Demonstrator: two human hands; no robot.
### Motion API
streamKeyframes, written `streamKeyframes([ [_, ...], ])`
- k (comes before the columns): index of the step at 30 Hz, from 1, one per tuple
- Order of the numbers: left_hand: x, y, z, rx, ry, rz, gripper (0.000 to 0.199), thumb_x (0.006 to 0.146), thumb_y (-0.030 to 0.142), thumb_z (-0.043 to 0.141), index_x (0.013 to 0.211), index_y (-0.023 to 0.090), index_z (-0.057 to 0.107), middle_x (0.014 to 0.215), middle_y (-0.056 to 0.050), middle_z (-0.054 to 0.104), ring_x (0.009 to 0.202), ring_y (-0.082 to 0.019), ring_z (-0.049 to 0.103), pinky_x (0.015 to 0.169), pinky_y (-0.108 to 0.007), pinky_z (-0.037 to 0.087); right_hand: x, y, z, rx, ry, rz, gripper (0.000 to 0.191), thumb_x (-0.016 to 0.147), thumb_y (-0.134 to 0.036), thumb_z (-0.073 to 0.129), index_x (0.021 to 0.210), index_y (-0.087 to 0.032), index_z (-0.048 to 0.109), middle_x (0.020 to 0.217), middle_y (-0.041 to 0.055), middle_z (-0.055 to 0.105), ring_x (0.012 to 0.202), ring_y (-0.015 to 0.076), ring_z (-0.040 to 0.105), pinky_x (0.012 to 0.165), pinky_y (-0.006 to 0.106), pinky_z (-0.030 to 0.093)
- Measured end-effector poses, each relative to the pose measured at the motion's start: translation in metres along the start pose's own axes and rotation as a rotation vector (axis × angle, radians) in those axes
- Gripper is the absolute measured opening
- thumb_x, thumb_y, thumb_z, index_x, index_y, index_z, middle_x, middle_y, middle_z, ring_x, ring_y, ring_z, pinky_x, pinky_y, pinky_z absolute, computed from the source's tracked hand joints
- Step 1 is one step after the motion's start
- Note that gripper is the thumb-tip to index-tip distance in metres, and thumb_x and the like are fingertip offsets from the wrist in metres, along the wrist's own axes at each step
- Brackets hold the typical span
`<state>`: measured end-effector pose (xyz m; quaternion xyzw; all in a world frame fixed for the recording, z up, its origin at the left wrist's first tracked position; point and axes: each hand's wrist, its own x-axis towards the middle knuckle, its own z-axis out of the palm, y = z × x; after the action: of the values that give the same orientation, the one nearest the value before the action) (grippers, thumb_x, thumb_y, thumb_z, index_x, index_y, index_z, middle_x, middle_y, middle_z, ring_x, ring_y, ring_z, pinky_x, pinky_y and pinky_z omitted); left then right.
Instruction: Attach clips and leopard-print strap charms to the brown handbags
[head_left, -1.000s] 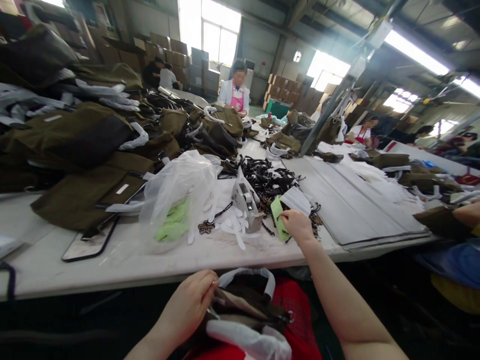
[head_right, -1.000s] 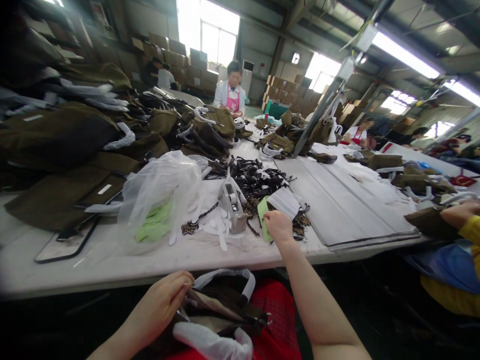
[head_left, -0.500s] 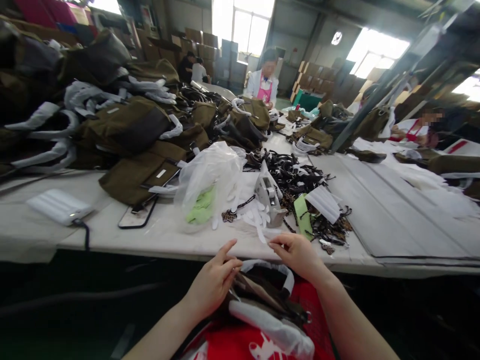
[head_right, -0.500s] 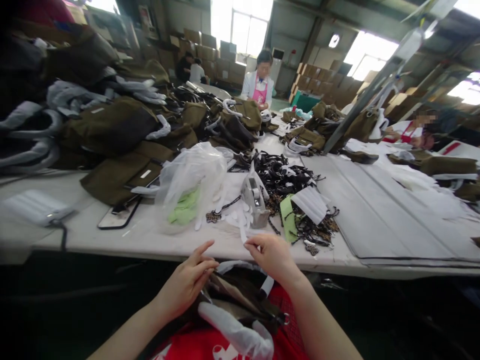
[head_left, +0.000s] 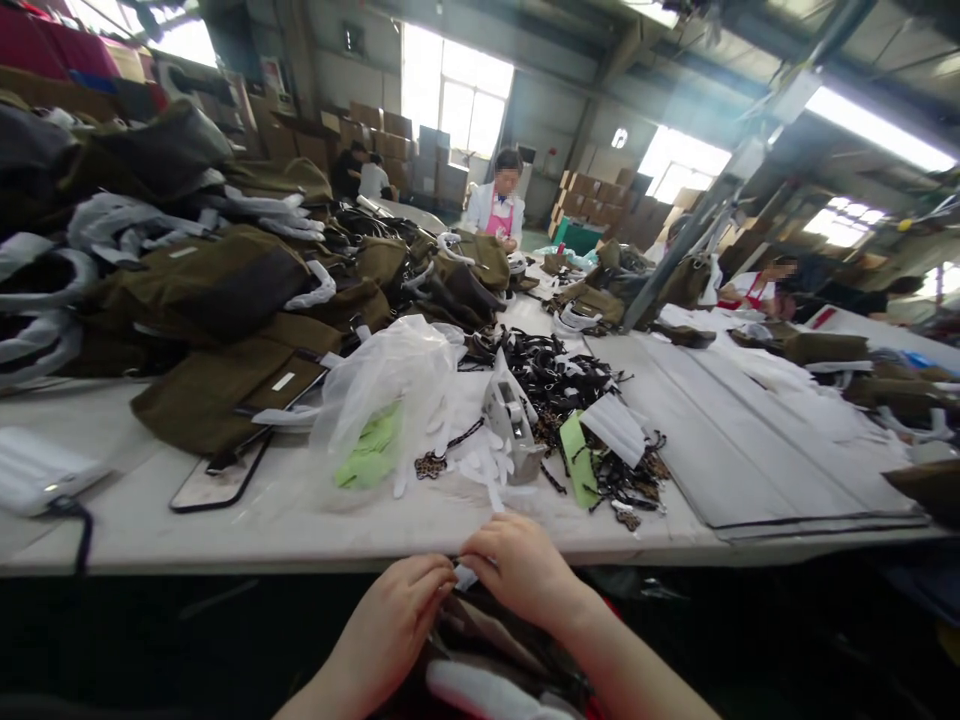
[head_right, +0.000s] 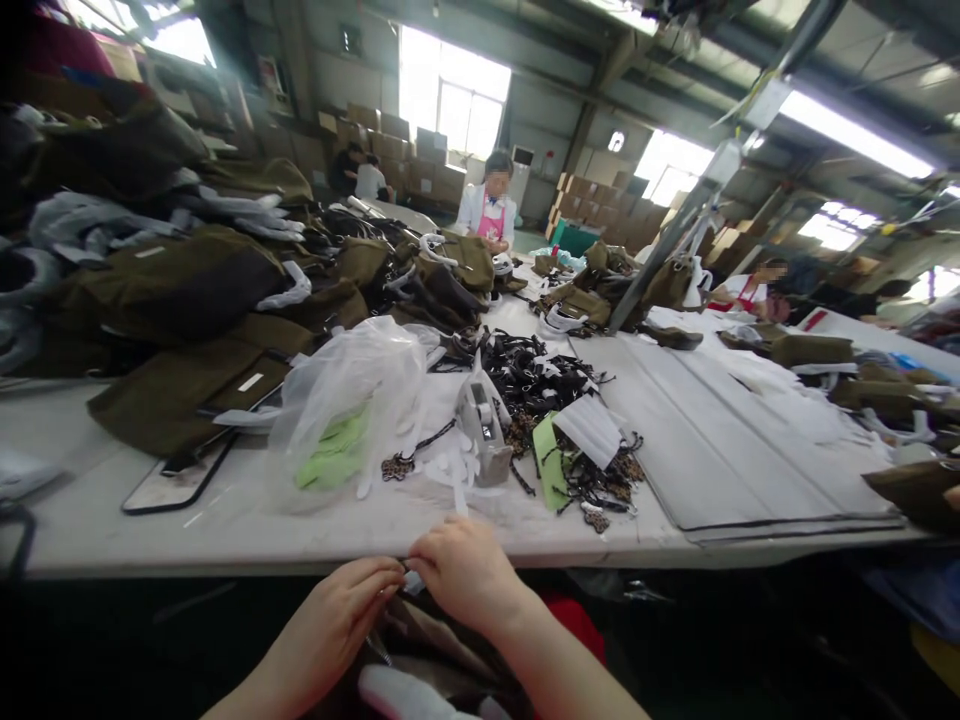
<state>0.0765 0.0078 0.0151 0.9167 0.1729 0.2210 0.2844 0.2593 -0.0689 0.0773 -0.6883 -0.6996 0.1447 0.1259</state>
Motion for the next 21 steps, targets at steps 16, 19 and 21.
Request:
streamKeyframes([
  [16, -0.003, -0.010, -0.005, -0.474, 0.142, -0.476, 0.037, 0.094, 0.039, 0.049, 0.083, 0.018, 0.077, 0.084, -0.005, 0.066, 0.080, -0.017, 0.065, 0.076, -0.027, 0.050, -0.027, -0.021, 0.048, 0.373, 0.280, 0.150, 0.018, 0.089, -0.021, 0.054, 0.080, -0.020, 0.070, 0.074, 0.0033, 0.072, 0.069, 0.0164, 0.065, 0.067, 0.025, 0.045],
  [19, -0.002, -0.013, -0.006, -0.505, 0.122, -0.483, 0.037, 0.093, 0.039, 0.049, 0.082, 0.018, 0.077, 0.083, -0.005, 0.066, 0.079, -0.017, 0.065, 0.075, -0.028, 0.049, -0.024, -0.021, 0.052, 0.352, 0.277, 0.135, 0.019, 0.088, -0.021, 0.053, 0.079, -0.020, 0.070, 0.074, 0.0036, 0.072, 0.067, 0.0158, 0.065, 0.066, 0.025, 0.045],
  [21, -0.002, -0.014, -0.006, -0.500, 0.125, -0.489, 0.036, 0.093, 0.040, 0.050, 0.081, 0.018, 0.077, 0.083, -0.005, 0.065, 0.079, -0.017, 0.064, 0.075, -0.027, 0.048, -0.022, -0.022, 0.053, 0.328, 0.284, 0.115, 0.019, 0.088, -0.020, 0.054, 0.078, -0.019, 0.070, 0.073, 0.0034, 0.072, 0.066, 0.0154, 0.064, 0.065, 0.025, 0.044],
])
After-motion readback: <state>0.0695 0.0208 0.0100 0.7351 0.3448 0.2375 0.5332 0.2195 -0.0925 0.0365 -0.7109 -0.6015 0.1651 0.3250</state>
